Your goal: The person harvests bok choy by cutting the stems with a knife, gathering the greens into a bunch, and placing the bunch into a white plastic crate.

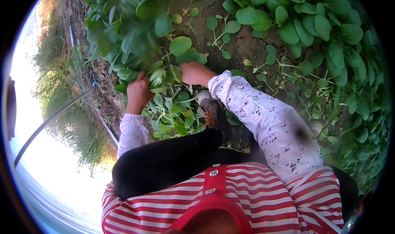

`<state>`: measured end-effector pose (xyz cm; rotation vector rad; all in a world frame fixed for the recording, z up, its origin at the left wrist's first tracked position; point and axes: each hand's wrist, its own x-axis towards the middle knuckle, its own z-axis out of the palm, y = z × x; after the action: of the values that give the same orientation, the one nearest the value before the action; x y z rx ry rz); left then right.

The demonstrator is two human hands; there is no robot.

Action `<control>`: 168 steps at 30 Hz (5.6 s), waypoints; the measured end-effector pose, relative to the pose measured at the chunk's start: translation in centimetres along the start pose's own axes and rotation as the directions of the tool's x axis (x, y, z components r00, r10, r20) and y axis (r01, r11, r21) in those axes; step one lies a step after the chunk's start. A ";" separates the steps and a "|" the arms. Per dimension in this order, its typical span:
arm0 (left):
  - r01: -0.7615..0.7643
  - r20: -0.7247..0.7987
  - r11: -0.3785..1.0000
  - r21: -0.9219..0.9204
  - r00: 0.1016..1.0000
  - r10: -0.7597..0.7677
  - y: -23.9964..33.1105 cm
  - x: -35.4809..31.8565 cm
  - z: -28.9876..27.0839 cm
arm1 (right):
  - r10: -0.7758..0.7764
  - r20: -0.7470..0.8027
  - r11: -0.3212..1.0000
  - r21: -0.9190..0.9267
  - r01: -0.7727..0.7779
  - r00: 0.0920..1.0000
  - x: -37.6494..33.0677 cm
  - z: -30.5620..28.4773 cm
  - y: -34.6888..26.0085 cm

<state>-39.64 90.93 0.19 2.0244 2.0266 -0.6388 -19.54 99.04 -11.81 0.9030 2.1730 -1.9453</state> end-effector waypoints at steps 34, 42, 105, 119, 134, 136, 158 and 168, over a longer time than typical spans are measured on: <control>-0.014 0.035 1.000 0.011 0.999 0.013 -0.3 -2.1 -2.3 | 0.062 -0.206 0.989 0.146 -0.032 0.977 -0.2 -2.8 -2.4; 0.065 0.021 0.992 0.107 0.997 -0.068 -2.8 -1.8 -0.8 | -0.126 -0.252 0.992 -0.033 0.122 0.959 5.0 -0.6 -3.4; 0.098 0.116 -0.073 -0.992 0.943 -0.312 4.7 -11.0 -7.9 | -0.275 -0.196 0.469 0.827 0.309 0.941 -8.7 -5.2 -8.3; 0.104 0.052 0.554 -0.826 0.993 -0.108 7.6 -3.9 -8.2 | -0.261 -0.307 0.855 0.366 0.367 0.915 -8.3 -6.6 -5.7; -0.258 0.061 0.849 0.460 0.964 0.260 -2.9 9.6 -6.5 | -0.076 -0.390 0.996 0.016 0.089 0.918 0.6 -6.8 -3.5; -0.239 0.032 0.843 0.482 0.966 0.256 -4.2 10.3 -6.4 | 0.027 -0.382 0.997 0.075 0.002 0.924 2.7 -6.5 -3.8; -0.179 0.167 0.941 0.286 0.977 0.135 -7.1 9.0 -5.1 | -0.167 -0.296 0.985 -0.092 0.146 0.940 7.3 -5.0 -2.0; -0.083 0.228 0.970 0.230 0.973 0.030 -6.0 7.7 -5.1 | 0.049 -0.314 0.994 0.108 -0.016 0.948 3.9 -5.9 -4.3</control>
<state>-45.09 100.26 2.28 2.0196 1.8300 -1.0914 -22.98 105.86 -8.67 1.3449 2.2119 -2.0343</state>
